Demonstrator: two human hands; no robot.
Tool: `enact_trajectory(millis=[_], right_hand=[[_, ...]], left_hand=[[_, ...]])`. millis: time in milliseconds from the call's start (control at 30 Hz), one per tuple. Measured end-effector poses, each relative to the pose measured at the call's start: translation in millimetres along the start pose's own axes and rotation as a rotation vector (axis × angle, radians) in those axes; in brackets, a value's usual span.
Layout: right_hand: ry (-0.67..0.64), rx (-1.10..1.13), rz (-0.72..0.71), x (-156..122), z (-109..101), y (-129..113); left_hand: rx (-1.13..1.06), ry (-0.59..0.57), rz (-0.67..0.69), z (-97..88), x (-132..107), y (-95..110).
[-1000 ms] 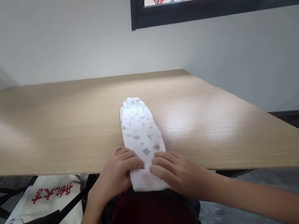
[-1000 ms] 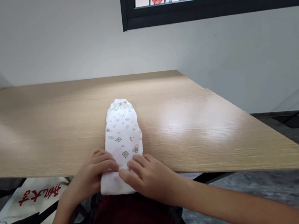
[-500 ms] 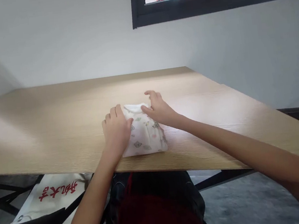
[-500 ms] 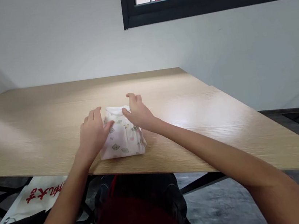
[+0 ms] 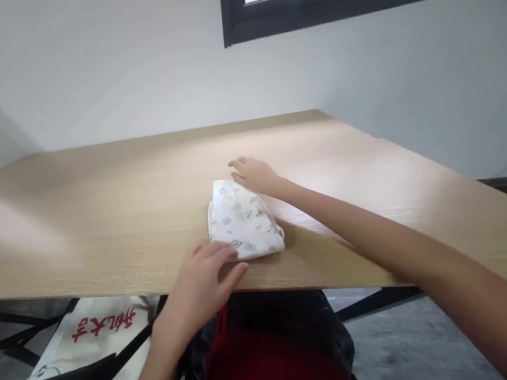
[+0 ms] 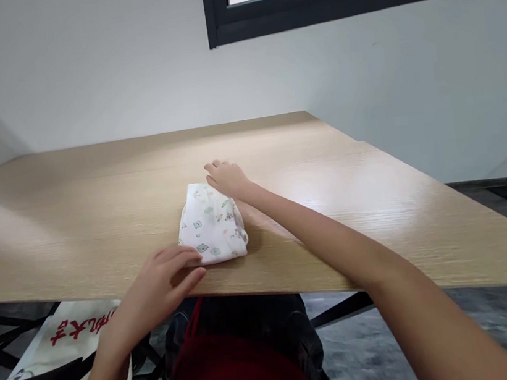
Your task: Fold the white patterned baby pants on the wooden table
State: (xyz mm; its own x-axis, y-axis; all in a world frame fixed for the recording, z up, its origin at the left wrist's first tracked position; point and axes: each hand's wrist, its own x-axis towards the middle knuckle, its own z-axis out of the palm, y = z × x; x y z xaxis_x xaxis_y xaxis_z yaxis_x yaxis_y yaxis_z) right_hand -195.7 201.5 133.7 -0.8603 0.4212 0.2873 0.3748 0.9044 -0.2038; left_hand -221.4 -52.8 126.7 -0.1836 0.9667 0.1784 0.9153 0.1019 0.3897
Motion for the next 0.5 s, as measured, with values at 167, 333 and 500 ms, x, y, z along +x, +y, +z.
enact_trajectory(millis=[167,333,500], right_hand=[[-0.003,0.023,-0.436,-70,-9,-15],[-0.207,0.162,-0.464,-157,-20,-22],[-0.184,0.337,-0.369,-196,-32,-30]], left_hand=[[0.025,-0.061,0.028,5.6,5,-16],[0.056,-0.066,0.014,4.5,-19,1],[-0.111,-0.158,0.166,-14.9,-23,11]])
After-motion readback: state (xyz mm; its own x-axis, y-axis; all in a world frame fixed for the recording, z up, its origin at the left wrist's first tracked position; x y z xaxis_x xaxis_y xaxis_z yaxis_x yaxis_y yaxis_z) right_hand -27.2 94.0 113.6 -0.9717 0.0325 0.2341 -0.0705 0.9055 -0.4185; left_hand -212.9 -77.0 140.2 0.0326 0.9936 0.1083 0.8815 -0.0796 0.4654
